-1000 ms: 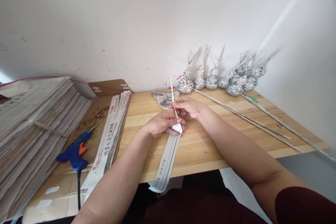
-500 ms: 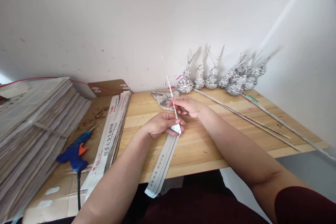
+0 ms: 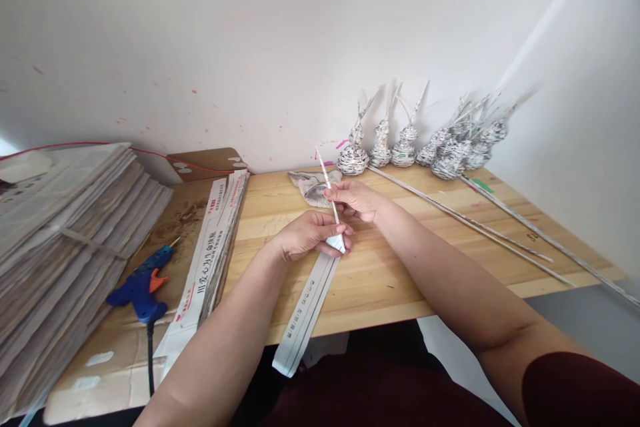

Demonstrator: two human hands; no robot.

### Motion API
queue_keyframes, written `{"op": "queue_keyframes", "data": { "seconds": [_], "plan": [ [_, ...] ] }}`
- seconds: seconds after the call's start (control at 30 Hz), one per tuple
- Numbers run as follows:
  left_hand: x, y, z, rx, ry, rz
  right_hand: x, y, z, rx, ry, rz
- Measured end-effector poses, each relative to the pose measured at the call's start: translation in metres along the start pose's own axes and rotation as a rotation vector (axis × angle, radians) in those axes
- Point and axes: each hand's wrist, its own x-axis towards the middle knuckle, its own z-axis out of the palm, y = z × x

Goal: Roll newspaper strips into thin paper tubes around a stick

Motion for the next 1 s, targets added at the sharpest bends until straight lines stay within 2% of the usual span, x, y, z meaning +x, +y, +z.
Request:
{"op": "queue_keyframes", "data": {
  "seconds": [0.2,0.53,0.7,0.77,1.0],
  "plan": [
    [-0.0003,-0.0002,-0.0012,-0.014,0.01,0.003,-0.0071,-0.0061,-0.0086,0.052,-0.203,-0.012],
    [-0.0006,0.0003,0.0006,0.004,-0.009,-0.004,-0.0009,-0.0015,-0.004,0.062,-0.025,-0.005],
    [-0.001,0.0012,0.0002,-0.016,-0.012,0.001,-0.006,-0.0043,-0.0075,0.073,-0.177,0.004],
    [-0.0012,0.0009,0.0003,-0.023,-0.009,0.007,-0.0058,-0.0046,-0.0091,0.063,-0.183,0.0],
    [-0.0009,-0.0009,0.0,-0.017,-0.024,-0.006,-0.0005,-0.002,-0.008,0.076,-0.013,0.015]
  ]
}}
